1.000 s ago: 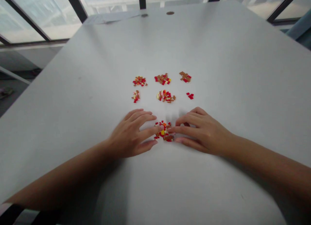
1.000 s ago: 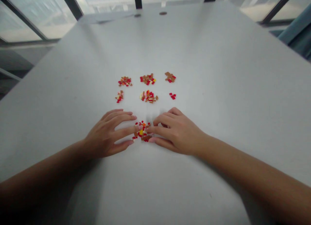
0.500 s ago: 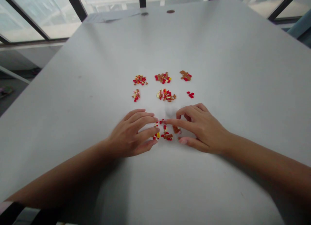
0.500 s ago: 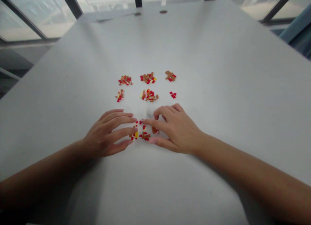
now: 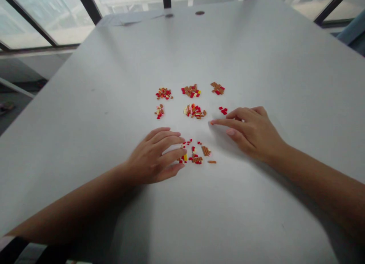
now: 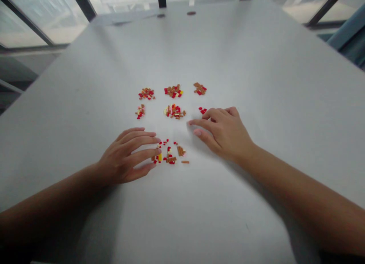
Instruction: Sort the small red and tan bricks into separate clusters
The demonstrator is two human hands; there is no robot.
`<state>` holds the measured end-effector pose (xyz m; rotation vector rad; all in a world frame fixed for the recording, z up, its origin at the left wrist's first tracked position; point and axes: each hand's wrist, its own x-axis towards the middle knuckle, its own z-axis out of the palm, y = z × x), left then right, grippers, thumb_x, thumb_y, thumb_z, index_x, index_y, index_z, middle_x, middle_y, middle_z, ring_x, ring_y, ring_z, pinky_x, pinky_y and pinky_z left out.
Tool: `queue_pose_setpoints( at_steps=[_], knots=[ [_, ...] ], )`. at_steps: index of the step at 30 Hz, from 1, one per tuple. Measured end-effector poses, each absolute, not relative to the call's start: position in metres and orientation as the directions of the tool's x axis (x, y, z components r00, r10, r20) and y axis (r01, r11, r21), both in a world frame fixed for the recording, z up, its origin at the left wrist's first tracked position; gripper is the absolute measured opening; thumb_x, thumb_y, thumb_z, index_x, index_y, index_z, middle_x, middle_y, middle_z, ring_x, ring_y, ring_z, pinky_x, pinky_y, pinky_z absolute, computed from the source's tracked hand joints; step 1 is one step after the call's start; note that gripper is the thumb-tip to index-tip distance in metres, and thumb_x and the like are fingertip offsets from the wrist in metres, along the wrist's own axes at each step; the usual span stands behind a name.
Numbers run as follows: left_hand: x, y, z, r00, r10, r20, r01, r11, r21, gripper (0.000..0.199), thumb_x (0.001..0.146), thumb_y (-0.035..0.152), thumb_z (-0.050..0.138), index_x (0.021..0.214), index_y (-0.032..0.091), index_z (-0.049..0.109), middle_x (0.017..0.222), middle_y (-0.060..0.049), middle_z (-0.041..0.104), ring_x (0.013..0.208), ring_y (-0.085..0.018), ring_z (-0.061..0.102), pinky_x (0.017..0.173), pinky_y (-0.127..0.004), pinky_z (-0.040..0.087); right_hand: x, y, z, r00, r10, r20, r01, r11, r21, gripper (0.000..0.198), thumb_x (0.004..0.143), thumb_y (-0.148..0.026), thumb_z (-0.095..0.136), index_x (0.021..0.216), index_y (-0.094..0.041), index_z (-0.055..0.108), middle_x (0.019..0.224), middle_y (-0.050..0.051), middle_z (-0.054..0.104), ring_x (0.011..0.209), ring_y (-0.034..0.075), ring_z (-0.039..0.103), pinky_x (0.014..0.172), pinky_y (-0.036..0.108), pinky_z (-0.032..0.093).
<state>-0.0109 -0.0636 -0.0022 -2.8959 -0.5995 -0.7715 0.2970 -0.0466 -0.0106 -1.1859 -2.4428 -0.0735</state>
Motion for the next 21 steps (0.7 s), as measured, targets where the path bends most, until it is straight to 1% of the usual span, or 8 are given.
queue_pose_setpoints(
  at_steps=[3,5,8,10,13,17,19,21],
  knots=[
    [-0.011,-0.064,-0.003,0.794,0.351,0.497,0.393,-0.919,0.020,0.018,0.091,0.026,0.064,0.108,0.020,0.062,0.113,-0.009,0.073,0.113,-0.023,0.067,0.104,-0.044,0.052,0.301,-0.044,-0.011,-0.463,0.807,0.367,0.825,0.544,-0.156,0.059,0.105,-0.048,0.020,0.117,-0.024,0.073,0.093,0.011,0.070,0.084,0.026,0.063,0.075,0.044,0.036],
    [-0.011,-0.064,-0.003,0.791,0.355,0.498,0.399,-0.917,0.018,0.018,0.091,0.027,0.064,0.108,0.021,0.062,0.113,-0.008,0.073,0.112,-0.022,0.067,0.104,-0.043,0.052,0.300,-0.044,-0.010,-0.406,0.843,0.354,0.862,0.482,-0.160,0.059,0.106,-0.045,0.020,0.111,-0.022,0.074,0.092,0.011,0.071,0.083,0.026,0.063,0.072,0.044,0.035],
    [-0.011,-0.064,-0.004,0.791,0.357,0.497,0.399,-0.917,0.023,0.018,0.091,0.027,0.064,0.108,0.020,0.062,0.113,-0.009,0.073,0.112,-0.023,0.068,0.103,-0.044,0.053,0.299,-0.045,-0.009,-0.354,0.860,0.368,0.895,0.426,-0.134,0.059,0.106,-0.044,0.023,0.099,-0.019,0.076,0.086,0.012,0.071,0.078,0.026,0.062,0.069,0.043,0.033],
    [-0.011,-0.064,-0.004,0.792,0.359,0.493,0.399,-0.916,0.026,0.019,0.091,0.026,0.064,0.109,0.020,0.062,0.113,-0.009,0.073,0.112,-0.023,0.067,0.104,-0.044,0.052,0.298,-0.046,-0.007,-0.340,0.851,0.401,0.893,0.425,-0.145,0.055,0.106,-0.042,0.026,0.097,-0.020,0.075,0.083,0.011,0.070,0.076,0.025,0.061,0.070,0.043,0.033],
    [-0.010,-0.063,-0.005,0.791,0.367,0.490,0.406,-0.913,0.028,0.020,0.091,0.027,0.063,0.111,0.021,0.061,0.114,-0.008,0.073,0.113,-0.022,0.067,0.105,-0.043,0.051,0.295,-0.051,-0.002,-0.405,0.793,0.455,0.815,0.539,-0.212,0.046,0.106,-0.037,0.032,0.104,-0.022,0.075,0.084,0.010,0.070,0.078,0.023,0.061,0.073,0.043,0.035],
    [-0.008,-0.061,-0.004,0.785,0.366,0.499,0.405,-0.914,0.032,0.023,0.092,0.028,0.063,0.113,0.021,0.060,0.113,-0.008,0.073,0.114,-0.023,0.067,0.104,-0.043,0.051,0.289,-0.057,0.005,-0.625,0.610,0.487,0.578,0.781,-0.237,0.040,0.104,-0.037,0.039,0.102,-0.022,0.076,0.087,0.007,0.066,0.076,0.018,0.058,0.074,0.038,0.041],
    [-0.008,-0.060,-0.003,0.784,0.367,0.500,0.405,-0.914,0.035,0.022,0.092,0.027,0.064,0.112,0.020,0.061,0.113,-0.009,0.073,0.113,-0.023,0.067,0.104,-0.043,0.052,0.285,-0.059,0.007,-0.702,0.529,0.476,0.477,0.847,-0.236,0.039,0.104,-0.038,0.040,0.102,-0.022,0.075,0.087,0.006,0.065,0.073,0.016,0.056,0.075,0.036,0.042],
    [-0.007,-0.059,-0.002,0.784,0.372,0.497,0.408,-0.912,0.038,0.021,0.091,0.027,0.064,0.111,0.019,0.061,0.113,-0.009,0.073,0.113,-0.023,0.067,0.104,-0.043,0.052,0.282,-0.060,0.007,-0.745,0.475,0.468,0.407,0.880,-0.245,0.039,0.104,-0.040,0.039,0.104,-0.022,0.074,0.088,0.005,0.064,0.072,0.014,0.054,0.075,0.035,0.042]
  ],
)
